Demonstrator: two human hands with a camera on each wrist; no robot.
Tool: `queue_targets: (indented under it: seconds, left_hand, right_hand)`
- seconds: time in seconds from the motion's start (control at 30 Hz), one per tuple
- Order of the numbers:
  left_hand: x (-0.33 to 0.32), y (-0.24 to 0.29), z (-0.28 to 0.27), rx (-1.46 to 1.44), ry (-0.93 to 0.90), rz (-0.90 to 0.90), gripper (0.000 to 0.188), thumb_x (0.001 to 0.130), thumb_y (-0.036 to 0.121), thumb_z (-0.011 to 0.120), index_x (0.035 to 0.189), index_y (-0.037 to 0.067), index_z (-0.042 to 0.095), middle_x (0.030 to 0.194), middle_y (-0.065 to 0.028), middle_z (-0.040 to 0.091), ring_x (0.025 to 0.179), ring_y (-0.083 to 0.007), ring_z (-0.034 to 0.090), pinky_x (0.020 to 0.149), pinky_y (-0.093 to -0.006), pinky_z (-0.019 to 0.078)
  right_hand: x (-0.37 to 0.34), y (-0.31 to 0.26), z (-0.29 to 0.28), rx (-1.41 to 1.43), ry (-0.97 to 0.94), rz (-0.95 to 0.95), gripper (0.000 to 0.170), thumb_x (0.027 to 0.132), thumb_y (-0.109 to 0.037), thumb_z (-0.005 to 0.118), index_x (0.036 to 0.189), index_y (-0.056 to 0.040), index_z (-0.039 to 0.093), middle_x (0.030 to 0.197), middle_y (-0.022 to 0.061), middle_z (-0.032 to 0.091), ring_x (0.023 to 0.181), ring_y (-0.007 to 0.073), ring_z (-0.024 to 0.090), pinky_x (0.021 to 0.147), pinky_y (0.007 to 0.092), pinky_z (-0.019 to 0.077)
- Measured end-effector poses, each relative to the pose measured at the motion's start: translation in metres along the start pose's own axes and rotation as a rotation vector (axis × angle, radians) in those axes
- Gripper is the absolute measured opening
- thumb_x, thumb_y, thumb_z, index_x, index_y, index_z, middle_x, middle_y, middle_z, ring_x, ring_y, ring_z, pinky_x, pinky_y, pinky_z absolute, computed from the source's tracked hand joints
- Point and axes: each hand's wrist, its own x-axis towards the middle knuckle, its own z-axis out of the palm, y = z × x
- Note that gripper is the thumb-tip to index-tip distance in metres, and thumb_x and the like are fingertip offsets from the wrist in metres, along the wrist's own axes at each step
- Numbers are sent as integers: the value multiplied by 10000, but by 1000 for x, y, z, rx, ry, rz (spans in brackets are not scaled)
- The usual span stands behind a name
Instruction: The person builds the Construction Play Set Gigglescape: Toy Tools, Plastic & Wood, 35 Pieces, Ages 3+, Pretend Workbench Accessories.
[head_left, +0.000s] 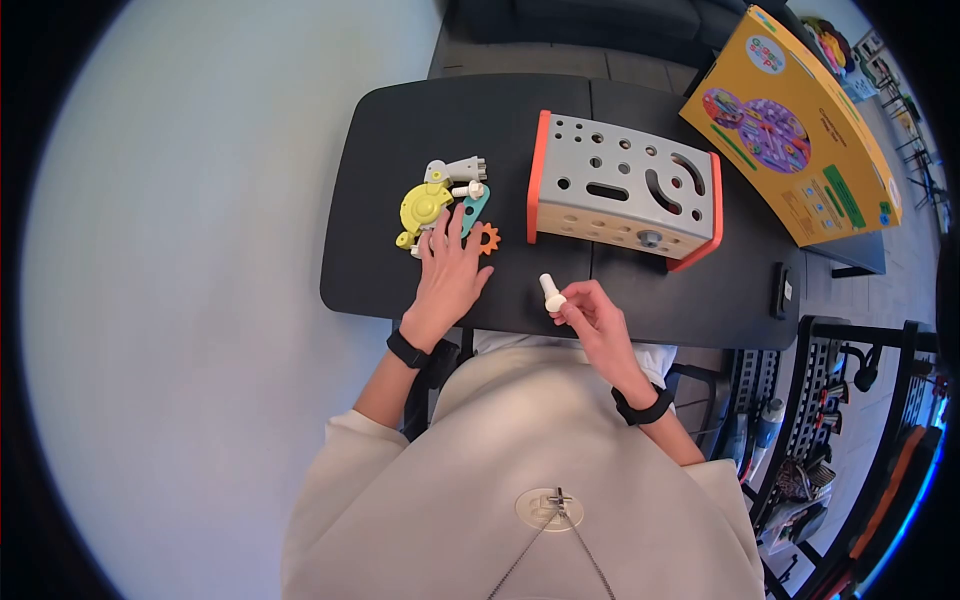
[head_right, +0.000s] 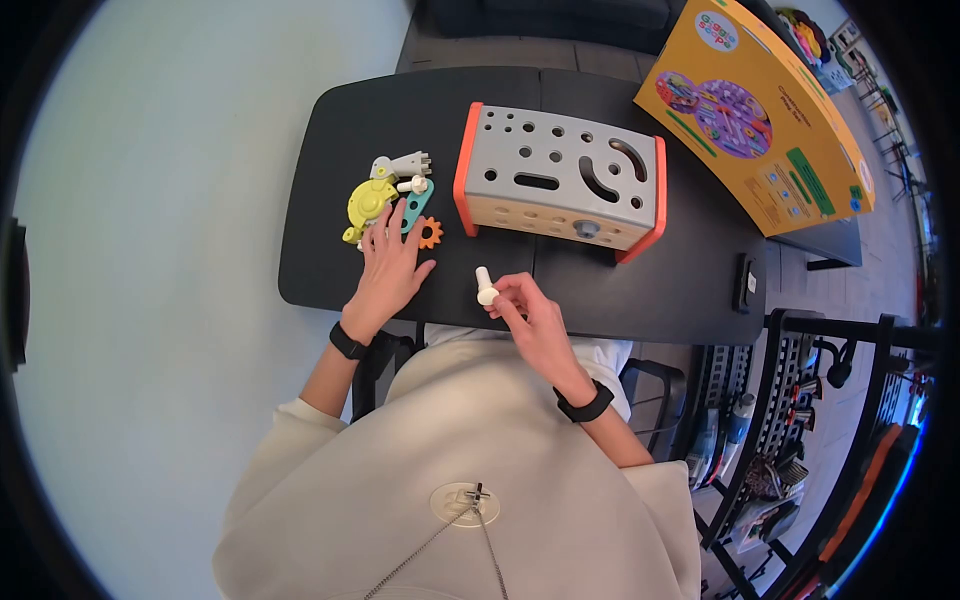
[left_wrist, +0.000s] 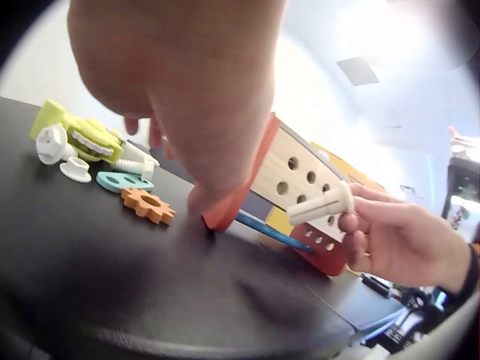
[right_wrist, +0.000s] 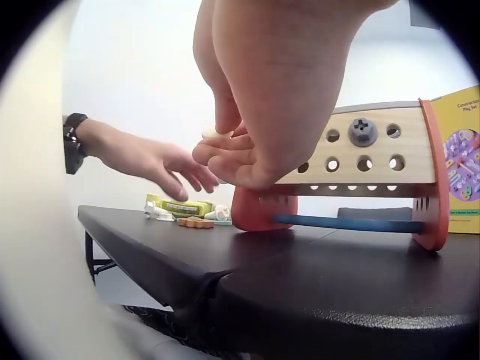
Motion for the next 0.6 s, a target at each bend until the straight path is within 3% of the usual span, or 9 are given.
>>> queue_targets:
  seconds: [0.03, 0.33, 0.47, 0.6]
  left_hand:
    - [1, -4, 4, 46, -29, -16, 644, 931, 199, 809, 1490, 26, 540, 1651, -231, 336, 1535, -451, 308, 1215, -601, 295]
    - [10, -12, 11, -17, -16, -19, 562, 905, 218, 843, 1375, 42, 590, 1602, -221, 377, 1559, -453, 264, 1222, -603, 252]
    - [13, -3, 3, -75, -55, -47, 560, 869, 221, 869, 1327, 48, 598, 1572, -207, 397, 1567, -448, 246, 1225, -598, 241]
    - [7, 19, -7, -102, 21, 0, 605, 810, 232, 902, 1308, 64, 603, 1542, -191, 410, 1563, -440, 245, 1228, -591, 229]
  right_hand:
    - [-1, 1, -1, 1, 3, 1, 158, 1106, -73, 570, 1241, 10, 571, 1092, 111, 757, 978, 162, 738, 903, 314, 585]
    - [-1, -3, -6, 76, -3, -2, 161, 1102, -68, 574, 1242, 13, 568, 1073, 109, 755, 929, 150, 718, 875, 306, 580]
    - [0, -1, -8, 85, -13, -2, 163, 1101, -70, 576, 1242, 9, 565, 1064, 109, 757, 923, 145, 716, 871, 303, 577]
    - [0, -3, -10, 118, -9, 15, 164, 1098, -71, 581, 1241, 6, 560, 1059, 108, 757, 919, 142, 715, 875, 306, 573]
